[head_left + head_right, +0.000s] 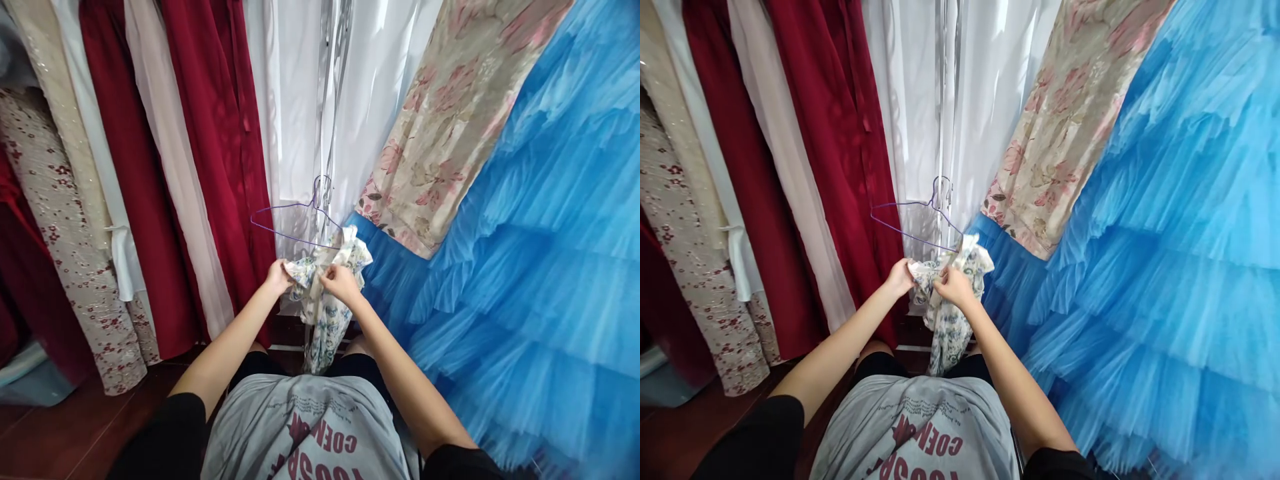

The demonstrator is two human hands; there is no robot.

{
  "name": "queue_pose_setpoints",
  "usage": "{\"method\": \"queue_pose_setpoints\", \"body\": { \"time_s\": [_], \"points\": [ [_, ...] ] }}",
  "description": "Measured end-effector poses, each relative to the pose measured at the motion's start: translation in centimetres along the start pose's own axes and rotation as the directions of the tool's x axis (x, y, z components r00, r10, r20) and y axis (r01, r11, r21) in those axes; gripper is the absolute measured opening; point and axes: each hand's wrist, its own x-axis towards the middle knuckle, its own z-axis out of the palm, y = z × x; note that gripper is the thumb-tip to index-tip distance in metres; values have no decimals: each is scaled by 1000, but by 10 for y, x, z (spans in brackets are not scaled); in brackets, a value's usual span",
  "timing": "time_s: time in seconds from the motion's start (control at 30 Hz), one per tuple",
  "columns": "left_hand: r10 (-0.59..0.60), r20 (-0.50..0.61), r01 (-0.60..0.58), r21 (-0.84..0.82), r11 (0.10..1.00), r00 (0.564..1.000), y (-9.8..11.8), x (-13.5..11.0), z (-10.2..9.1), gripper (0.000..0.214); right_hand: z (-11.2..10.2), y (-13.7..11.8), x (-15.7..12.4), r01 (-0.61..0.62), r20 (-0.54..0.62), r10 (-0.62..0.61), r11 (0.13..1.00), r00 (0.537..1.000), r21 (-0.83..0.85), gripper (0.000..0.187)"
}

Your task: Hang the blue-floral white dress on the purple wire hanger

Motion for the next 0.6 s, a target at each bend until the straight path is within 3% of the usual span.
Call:
{"method": "queue_pose_setpoints", "body": {
  "time_s": [0.1, 0.23, 0.3, 0.37, 0.43, 0.5, 0.6],
  "points": [
    [92, 151, -98, 32, 995, 984, -9, -16, 35, 30, 8, 2, -8, 62, 72, -65, 997, 995, 41, 31],
    [263, 338, -299, 58, 952, 903, -1, -37, 66, 25, 12, -4, -8, 36, 90, -50, 987, 995, 158, 24],
    [338, 413, -404, 83, 911, 846, 3, -41, 69, 23, 3, -11, -8, -15, 137, -18, 972, 990, 234, 31],
    [373, 519, -512, 151, 846, 769, 2, -43, 62, 34, -13, -20, -12, -64, 215, -2, 952, 977, 299, 36],
    [284, 657, -566, 264, 781, 698, -8, -47, 49, 38, -35, -31, -19, -104, 310, -6, 936, 951, 337, 34],
    [114, 743, -549, 372, 748, 659, -24, -55, 33, 46, -62, -42, -25, -137, 493, -38, 940, 869, 313, 30],
    [-95, 793, -525, 482, 701, 601, -45, -73, 3, 49, -103, -51, -24, -97, 719, -58, 980, 692, 172, 25]
  ]
}}
